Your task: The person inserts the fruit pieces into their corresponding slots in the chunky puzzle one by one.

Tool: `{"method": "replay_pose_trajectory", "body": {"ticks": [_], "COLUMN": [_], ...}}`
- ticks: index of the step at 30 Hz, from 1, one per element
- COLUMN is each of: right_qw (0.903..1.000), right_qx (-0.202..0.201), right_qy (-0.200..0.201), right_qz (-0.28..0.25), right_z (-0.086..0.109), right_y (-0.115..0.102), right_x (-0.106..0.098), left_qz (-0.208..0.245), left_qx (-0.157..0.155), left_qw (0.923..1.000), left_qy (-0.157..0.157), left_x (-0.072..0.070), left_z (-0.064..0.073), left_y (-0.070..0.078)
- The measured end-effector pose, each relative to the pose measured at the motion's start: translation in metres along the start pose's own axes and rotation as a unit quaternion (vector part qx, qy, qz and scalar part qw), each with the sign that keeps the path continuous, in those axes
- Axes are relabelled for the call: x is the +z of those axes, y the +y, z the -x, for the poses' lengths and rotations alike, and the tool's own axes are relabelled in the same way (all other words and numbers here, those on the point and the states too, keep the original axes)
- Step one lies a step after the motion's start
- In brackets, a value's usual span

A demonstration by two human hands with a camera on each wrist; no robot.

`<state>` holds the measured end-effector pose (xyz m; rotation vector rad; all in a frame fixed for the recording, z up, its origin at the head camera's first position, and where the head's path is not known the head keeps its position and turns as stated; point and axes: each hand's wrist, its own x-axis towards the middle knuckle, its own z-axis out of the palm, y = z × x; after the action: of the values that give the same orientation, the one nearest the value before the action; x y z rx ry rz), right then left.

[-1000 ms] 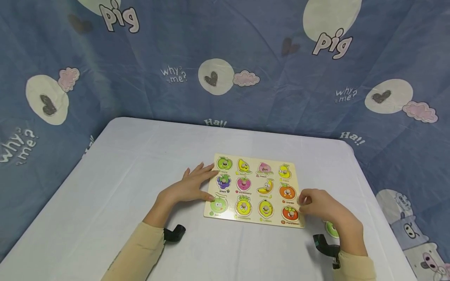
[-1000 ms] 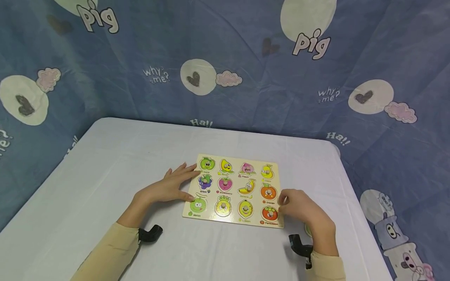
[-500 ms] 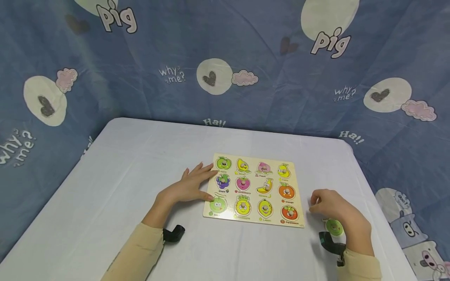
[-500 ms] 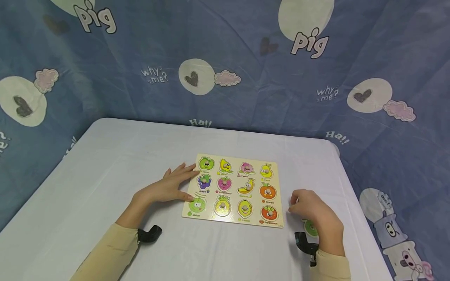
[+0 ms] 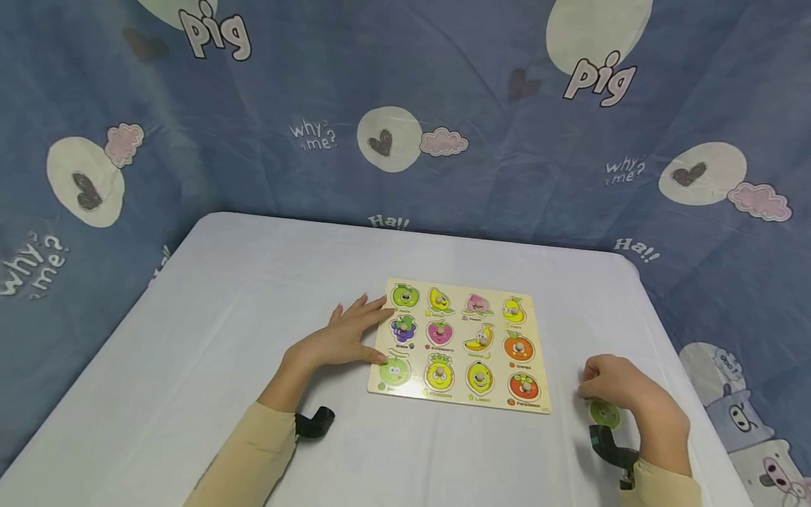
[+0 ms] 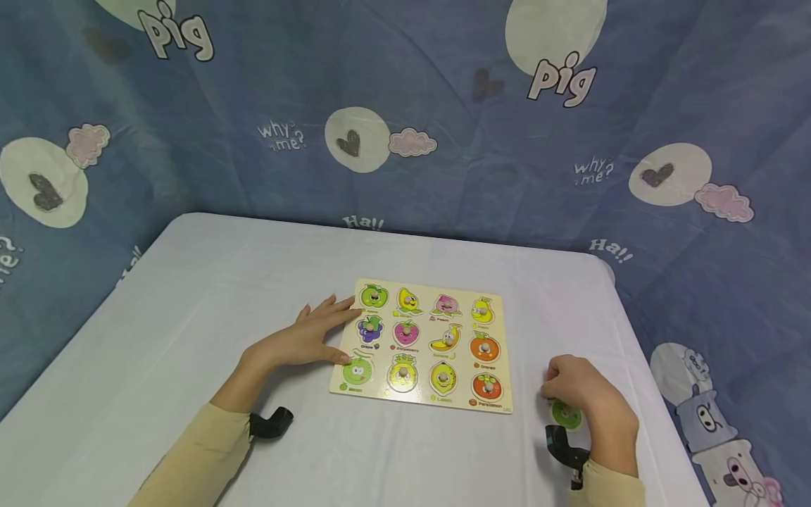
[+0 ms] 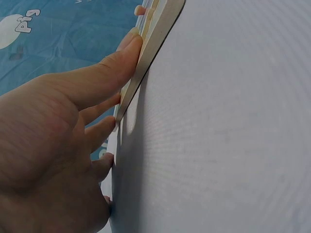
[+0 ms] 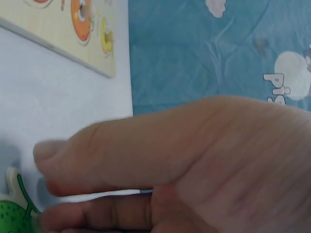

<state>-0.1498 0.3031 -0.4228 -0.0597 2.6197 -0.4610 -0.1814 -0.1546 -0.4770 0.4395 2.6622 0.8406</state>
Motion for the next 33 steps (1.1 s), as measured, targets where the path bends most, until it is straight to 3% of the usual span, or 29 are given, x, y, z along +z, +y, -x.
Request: {"method": "replay_pose_trajectory", "body": {"ticks": [14, 22, 33], "right_qw": [0.9989, 0.9954, 0.9951], "right_qx": [0.043, 0.081, 0.075], "right_qy": [-0.017, -0.047, -0.06], "right_qz": [0.007, -0.022, -0.024], "right_z": [0.002, 0.004, 0.004], "right_y": [0.008, 0.014, 0.013], "right_x": [-0.003, 0.004, 0.005], "left_qz": [-0.003, 0.0, -0.006], "left_qx": [0.0, 0.002, -0.001], "left_qw": [1.0, 1.0, 1.0], "left_qy": [0.003, 0.001, 0.002], "left_x": [0.0, 0.001, 0.002], "left_z": [-0.001, 0.0, 0.0], "left_y": [-0.003, -0.002, -0.004]}}
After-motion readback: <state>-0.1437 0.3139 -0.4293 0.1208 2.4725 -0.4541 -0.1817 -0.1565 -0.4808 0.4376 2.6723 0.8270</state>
